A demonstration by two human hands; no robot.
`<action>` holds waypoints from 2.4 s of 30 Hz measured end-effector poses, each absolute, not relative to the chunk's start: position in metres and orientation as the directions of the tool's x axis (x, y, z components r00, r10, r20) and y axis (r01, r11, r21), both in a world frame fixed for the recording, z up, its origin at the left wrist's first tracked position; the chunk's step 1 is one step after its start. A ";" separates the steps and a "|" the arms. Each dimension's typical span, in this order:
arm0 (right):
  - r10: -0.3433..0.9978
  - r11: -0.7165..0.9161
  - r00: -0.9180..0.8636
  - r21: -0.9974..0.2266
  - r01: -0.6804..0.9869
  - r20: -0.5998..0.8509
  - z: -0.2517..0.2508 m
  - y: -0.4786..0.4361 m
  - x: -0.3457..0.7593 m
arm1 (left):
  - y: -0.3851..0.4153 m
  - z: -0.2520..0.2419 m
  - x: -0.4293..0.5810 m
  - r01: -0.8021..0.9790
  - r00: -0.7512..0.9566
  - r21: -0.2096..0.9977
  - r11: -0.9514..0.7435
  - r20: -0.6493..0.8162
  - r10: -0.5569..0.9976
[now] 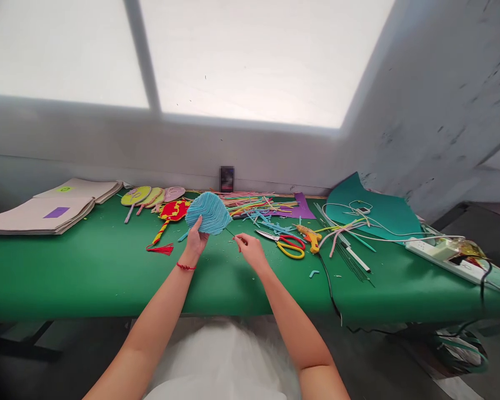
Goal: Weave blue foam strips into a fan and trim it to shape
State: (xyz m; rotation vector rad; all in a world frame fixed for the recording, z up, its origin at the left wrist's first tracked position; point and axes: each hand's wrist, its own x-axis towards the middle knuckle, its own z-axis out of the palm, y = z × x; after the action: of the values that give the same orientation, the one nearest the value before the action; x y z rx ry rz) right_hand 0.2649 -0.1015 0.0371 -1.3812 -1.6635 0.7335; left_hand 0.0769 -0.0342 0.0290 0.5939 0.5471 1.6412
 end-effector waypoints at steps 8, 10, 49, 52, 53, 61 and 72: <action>0.851 0.376 -0.067 -0.515 0.770 0.522 0.052 -0.102 0.342 | -0.038 0.025 0.082 -0.567 0.134 0.819 0.094 -0.021 0.991; 0.822 0.406 -0.120 -0.426 0.808 0.556 0.050 -0.107 0.348 | -0.041 0.024 0.085 -0.492 0.171 0.864 0.109 -0.027 0.985; 0.626 0.311 -0.070 -0.167 0.936 0.777 0.025 -0.112 0.316 | -0.035 0.015 0.093 -0.765 0.146 0.620 0.175 -0.097 0.984; 0.607 0.312 -0.082 -0.143 0.939 0.790 0.024 -0.113 0.307 | -0.036 0.017 0.093 -0.820 0.092 0.549 0.163 -0.155 0.984; 0.614 0.322 -0.080 -0.157 0.934 0.786 0.024 -0.113 0.305 | -0.036 0.018 0.093 -0.828 0.090 0.538 0.160 -0.154 0.984; 0.793 0.396 0.045 -0.570 0.720 0.608 0.032 -0.096 0.307 | -0.042 0.024 0.092 -0.783 0.105 0.597 0.176 -0.152 0.983; 0.820 0.224 0.284 -0.734 0.641 0.498 0.075 -0.069 0.335 | -0.038 0.025 0.087 -0.816 0.046 0.564 0.126 -0.154 0.987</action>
State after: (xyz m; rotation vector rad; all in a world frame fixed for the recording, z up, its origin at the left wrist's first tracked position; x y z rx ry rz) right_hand 0.3354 -0.0688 0.0754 -1.4841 -1.4249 0.2105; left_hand 0.0870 -0.0377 0.0248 0.3662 0.5765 1.4238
